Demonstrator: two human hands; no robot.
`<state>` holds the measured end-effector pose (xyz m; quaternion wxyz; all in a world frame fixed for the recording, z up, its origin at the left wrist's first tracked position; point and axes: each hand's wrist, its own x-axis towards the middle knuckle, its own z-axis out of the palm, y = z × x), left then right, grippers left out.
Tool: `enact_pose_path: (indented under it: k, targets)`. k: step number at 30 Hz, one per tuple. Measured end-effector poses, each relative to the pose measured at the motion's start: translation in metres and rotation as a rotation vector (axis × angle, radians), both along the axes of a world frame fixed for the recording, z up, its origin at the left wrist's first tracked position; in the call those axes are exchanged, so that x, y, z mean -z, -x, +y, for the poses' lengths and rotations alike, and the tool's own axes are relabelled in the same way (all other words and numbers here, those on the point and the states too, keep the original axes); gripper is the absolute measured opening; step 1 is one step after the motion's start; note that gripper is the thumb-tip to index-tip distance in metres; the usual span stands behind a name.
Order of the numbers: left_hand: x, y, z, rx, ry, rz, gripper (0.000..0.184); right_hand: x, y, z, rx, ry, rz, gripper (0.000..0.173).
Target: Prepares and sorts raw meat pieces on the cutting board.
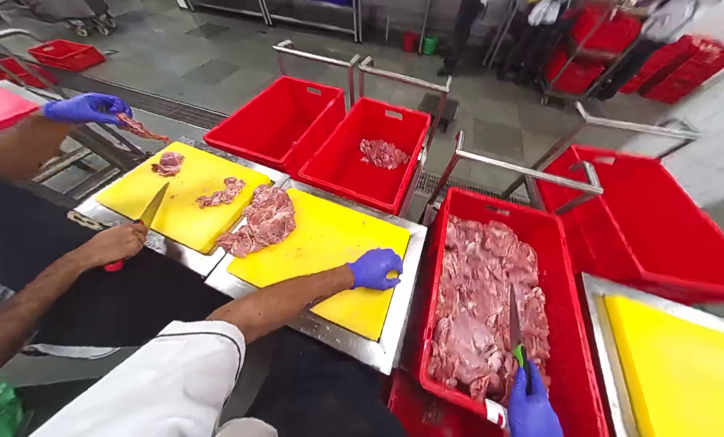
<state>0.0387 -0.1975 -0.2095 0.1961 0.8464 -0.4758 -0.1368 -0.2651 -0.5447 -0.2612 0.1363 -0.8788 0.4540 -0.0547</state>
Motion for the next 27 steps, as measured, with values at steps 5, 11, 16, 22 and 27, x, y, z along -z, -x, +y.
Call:
enact_pose_path:
  k: [5, 11, 16, 22, 27]
  targets:
    - [-0.033, -0.015, -0.085, 0.19, -0.114, 0.142, 0.035, -0.011, 0.008, 0.007, 0.092, -0.039, 0.075, 0.048]
    - [0.002, -0.061, -0.252, 0.537, -0.402, 0.147, 0.046, -0.006, -0.005, 0.0, 0.127, -0.05, 0.055, 0.049]
    - [0.104, -0.094, -0.338, 0.413, -0.94, 0.048, 0.123, -0.002, -0.004, -0.001, 0.14, -0.049, 0.078, 0.048]
    - [0.131, -0.093, -0.341, 0.265, -0.842, 0.264, 0.125, 0.002, -0.005, -0.002, 0.169, -0.018, 0.013, 0.046]
    - [0.102, -0.073, -0.332, 0.522, -0.987, 0.259, 0.12, 0.004, -0.002, -0.003, 0.162, 0.001, -0.042, 0.047]
